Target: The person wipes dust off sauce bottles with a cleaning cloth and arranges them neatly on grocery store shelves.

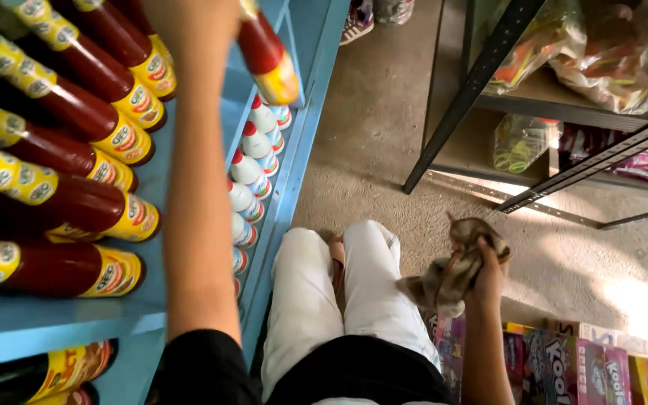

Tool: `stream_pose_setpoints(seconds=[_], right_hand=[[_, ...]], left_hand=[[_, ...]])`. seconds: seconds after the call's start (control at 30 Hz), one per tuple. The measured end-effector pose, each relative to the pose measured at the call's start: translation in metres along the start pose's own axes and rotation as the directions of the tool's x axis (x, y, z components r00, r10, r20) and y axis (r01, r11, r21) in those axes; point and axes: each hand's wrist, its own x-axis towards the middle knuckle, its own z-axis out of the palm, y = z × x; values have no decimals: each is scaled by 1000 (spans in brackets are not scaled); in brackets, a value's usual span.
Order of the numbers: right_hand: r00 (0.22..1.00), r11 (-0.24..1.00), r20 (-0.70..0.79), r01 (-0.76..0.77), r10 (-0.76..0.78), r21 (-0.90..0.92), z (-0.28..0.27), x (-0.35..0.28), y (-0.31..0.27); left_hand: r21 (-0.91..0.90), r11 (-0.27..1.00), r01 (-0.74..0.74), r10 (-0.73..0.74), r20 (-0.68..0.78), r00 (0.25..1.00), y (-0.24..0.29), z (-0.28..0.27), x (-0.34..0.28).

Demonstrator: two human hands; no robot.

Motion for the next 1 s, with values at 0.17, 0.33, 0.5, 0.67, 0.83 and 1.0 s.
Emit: stream_pose_setpoints(seconds=[0.17,0.33,0.5,0.67,0.83,1.0], right_hand=[[951,959,137,284,-279,-19,71,-39,-42],[692,755,699,554,-182,-352,143,-98,-74],[646,673,753,503,126,-543,123,-110,-48],[697,913,715,258,51,-316,83,-108,1],[836,981,549,88,21,-171,95,-106,-22],[880,958,472,183,-59,-220,122,-134,-28]], left_hand=[[-462,781,420,-140,527,838,176,-127,-33],[-670,582,461,139,641,755,234,-156,-124],[-666,666,335,242,618,748,271,-157,-190],[-641,613,463,254,714,652,256,-150,-246],[-657,379,651,254,751,610,245,-165,-317],[-314,111,943,171,941,293,261,-175,-332]])
